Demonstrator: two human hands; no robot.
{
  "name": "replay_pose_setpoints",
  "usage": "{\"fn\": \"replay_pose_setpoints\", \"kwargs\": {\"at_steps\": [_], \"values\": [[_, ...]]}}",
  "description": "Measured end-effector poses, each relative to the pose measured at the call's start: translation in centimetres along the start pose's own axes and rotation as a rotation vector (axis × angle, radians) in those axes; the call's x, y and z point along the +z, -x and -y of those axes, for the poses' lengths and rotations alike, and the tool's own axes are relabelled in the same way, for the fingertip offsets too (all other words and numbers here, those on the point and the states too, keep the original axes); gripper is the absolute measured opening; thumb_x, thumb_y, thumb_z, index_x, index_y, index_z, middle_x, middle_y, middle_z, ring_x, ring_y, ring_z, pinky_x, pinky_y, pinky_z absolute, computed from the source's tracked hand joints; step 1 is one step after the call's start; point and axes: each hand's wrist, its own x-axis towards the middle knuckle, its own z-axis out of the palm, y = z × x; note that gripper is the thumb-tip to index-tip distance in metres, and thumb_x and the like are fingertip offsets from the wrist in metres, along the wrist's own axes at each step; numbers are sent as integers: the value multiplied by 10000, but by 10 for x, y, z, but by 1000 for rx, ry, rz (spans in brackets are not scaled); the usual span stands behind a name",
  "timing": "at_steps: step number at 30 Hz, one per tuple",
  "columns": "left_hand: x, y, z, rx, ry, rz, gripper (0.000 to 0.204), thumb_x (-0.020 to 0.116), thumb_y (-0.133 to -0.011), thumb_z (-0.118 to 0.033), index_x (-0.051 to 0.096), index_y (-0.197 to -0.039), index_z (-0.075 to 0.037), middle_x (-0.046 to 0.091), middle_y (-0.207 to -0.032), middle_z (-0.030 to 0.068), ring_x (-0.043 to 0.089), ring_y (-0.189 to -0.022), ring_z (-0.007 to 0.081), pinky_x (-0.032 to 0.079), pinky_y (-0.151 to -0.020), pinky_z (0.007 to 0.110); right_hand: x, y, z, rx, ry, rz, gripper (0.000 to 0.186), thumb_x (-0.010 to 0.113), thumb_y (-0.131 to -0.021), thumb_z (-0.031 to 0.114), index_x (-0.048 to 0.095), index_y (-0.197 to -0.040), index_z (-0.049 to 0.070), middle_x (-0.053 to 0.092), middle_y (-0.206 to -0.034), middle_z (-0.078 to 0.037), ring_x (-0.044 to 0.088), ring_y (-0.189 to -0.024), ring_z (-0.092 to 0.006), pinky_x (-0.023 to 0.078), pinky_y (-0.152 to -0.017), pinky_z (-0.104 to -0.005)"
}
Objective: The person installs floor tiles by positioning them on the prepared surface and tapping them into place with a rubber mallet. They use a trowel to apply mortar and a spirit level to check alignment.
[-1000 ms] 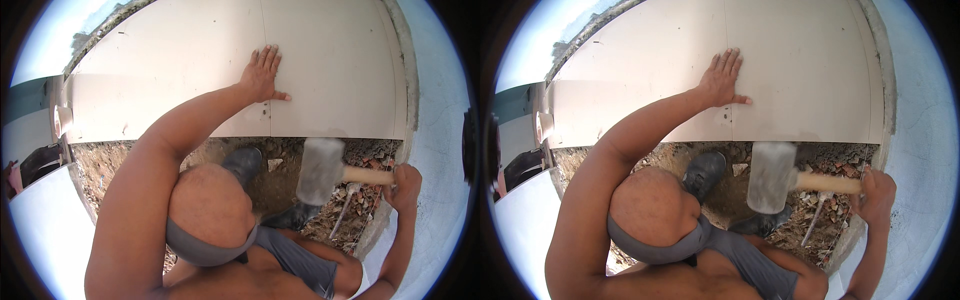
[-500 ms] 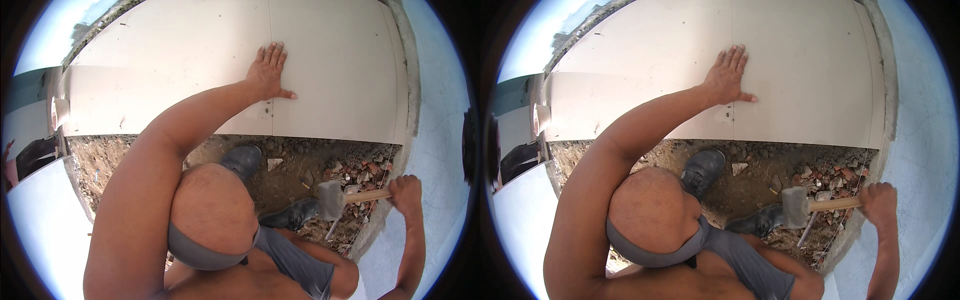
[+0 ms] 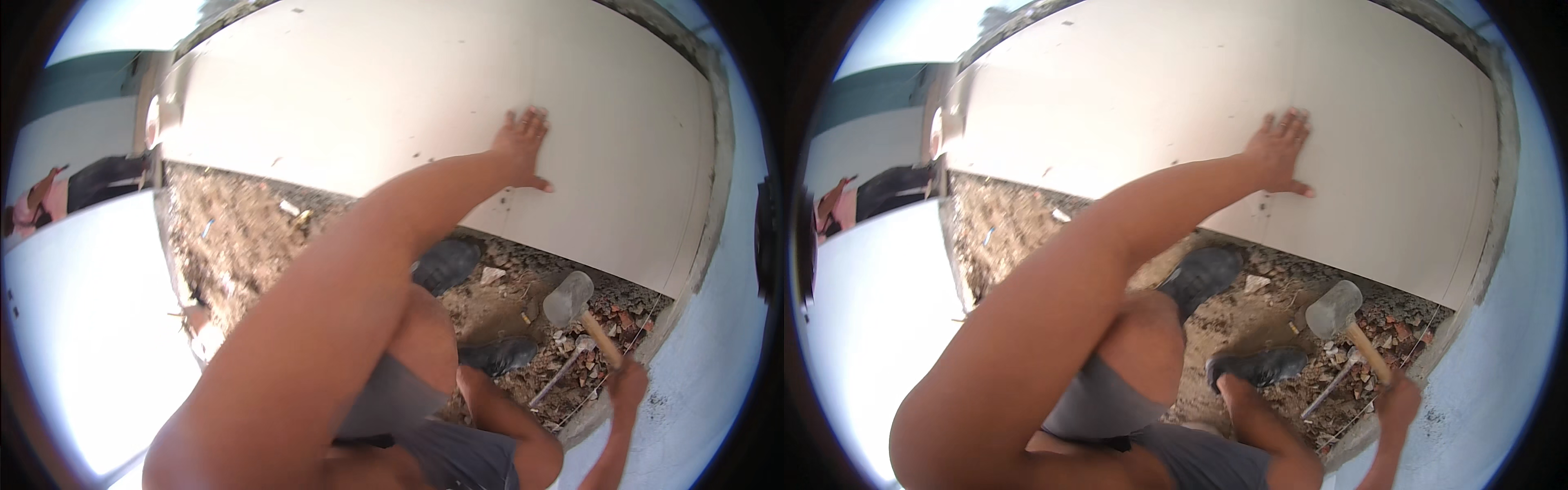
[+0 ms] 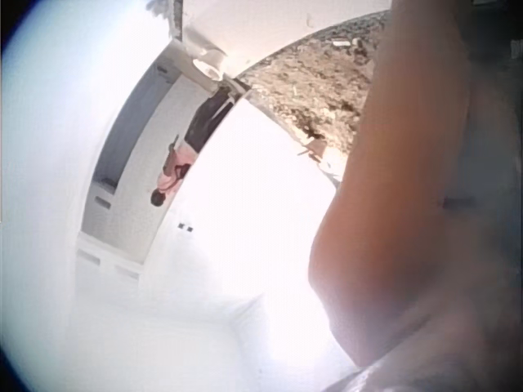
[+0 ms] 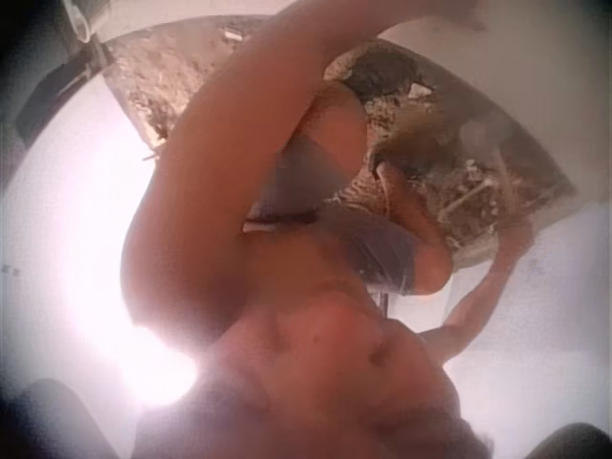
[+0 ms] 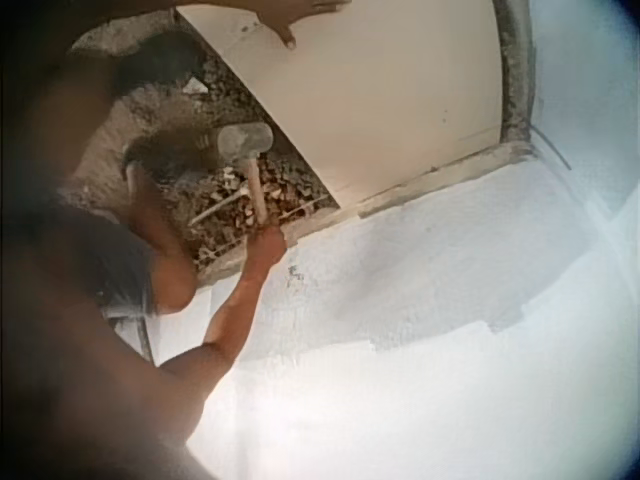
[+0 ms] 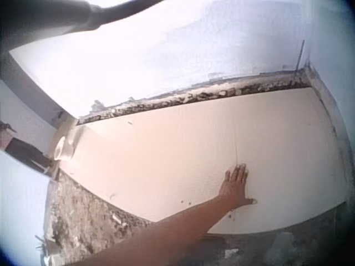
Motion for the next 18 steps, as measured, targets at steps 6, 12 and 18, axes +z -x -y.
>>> {"fn": "replay_pose_setpoints", "kwargs": {"at_steps": [6, 12, 18], "values": [[-40, 128, -21, -176, 677, 329, 994, 431, -877, -756, 336, -1464, 40, 381, -1483, 251, 367, -1385, 385, 327, -1119, 496, 87, 127, 19, 385, -758, 473, 349, 801, -761, 169, 618, -957, -54, 588, -668, -77, 603, -566, -249, 481, -509, -422], [-2, 461, 15, -959, 922, 677, 879, 524, -883, -661, 450, -1385, 56, 508, -1386, 275, 493, -1290, 403, 400, -1058, 452, 77, 249, 39, 1236, -1235, 929, 264, 660, -892, 261, 597, -1001, 29, 552, -679, -47, 549, -588, -175, 425, -461, -470], [-59, 680, 31, -1043, 1013, 664, 616, 507, -939, -541, 559, -1330, -67, 612, -1237, 212, 620, -1087, 368, 487, -931, 445, 32, 281, 2, 846, -730, 1185, 181, 653, -888, 140, 555, -882, -12, 500, -577, -73, 532, -461, -201, 417, -400, -418]]}}
